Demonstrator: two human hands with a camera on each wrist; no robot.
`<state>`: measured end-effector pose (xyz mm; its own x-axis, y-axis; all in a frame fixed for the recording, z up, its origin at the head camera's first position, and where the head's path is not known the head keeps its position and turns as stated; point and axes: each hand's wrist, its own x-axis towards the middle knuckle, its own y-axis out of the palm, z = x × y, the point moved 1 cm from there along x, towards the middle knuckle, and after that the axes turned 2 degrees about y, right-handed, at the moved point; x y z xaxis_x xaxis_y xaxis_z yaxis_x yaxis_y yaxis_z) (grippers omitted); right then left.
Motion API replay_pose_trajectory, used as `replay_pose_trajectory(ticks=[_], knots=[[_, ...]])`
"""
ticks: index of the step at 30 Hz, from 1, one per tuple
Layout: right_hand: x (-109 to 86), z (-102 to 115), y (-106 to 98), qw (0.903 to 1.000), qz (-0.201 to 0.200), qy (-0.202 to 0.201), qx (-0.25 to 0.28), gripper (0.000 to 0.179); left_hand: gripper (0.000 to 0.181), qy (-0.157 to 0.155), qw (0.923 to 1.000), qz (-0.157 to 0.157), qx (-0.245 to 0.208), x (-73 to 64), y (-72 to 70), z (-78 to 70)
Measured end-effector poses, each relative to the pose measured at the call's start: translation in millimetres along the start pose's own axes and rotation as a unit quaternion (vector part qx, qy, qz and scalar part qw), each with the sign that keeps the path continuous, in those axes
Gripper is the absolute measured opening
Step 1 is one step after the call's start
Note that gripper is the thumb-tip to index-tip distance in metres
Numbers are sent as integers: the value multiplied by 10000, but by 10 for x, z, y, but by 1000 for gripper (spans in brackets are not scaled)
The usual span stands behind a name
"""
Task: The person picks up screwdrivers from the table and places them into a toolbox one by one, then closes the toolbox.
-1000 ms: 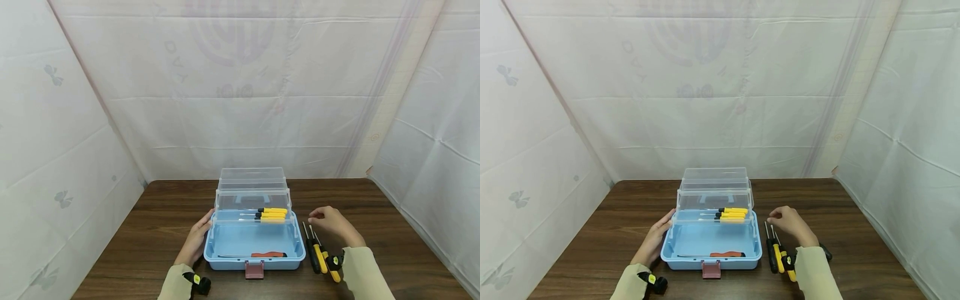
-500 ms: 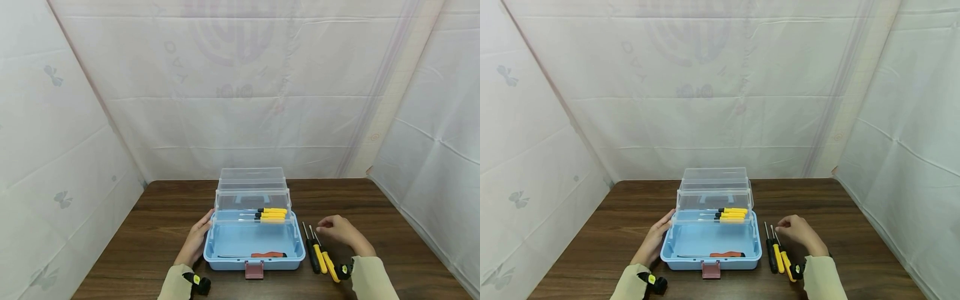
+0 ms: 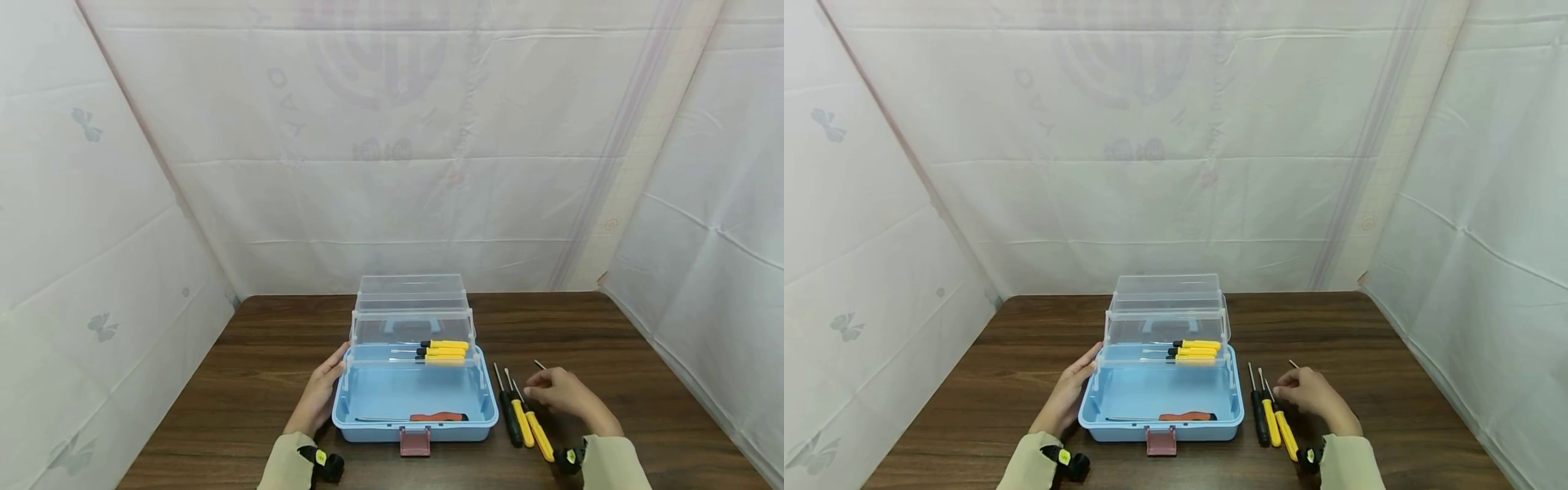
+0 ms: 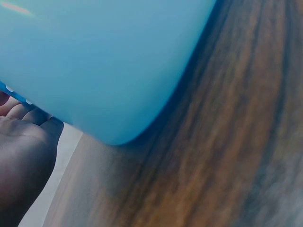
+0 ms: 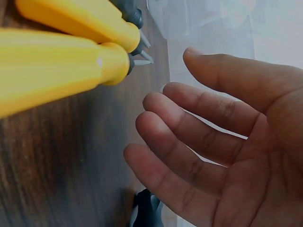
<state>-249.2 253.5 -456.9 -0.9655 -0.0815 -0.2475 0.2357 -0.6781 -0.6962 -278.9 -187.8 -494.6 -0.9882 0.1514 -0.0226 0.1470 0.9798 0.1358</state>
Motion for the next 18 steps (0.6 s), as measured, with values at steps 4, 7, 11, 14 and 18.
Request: replay_pose_trajectory(ticks=[4,7,11,14,18], knots=[[-40,-24,11,9999,25,37,111,31,50,-10,10000,-4,1,-1,0,4],[-66,-27,12,9998,74,26,156,34,51,-13,10000,2,18,0,3,3],[-82,-58,28,9996,133,113,203,36,51,-21,10000,1,47,2,4,1],[-88,-110,51,9993,170,197,262,36,51,-20,10000,-9,27,4,3,3],[-98,-167,60,9991,262,111,316,37,50,-1,10000,1,-13,-3,5,1]])
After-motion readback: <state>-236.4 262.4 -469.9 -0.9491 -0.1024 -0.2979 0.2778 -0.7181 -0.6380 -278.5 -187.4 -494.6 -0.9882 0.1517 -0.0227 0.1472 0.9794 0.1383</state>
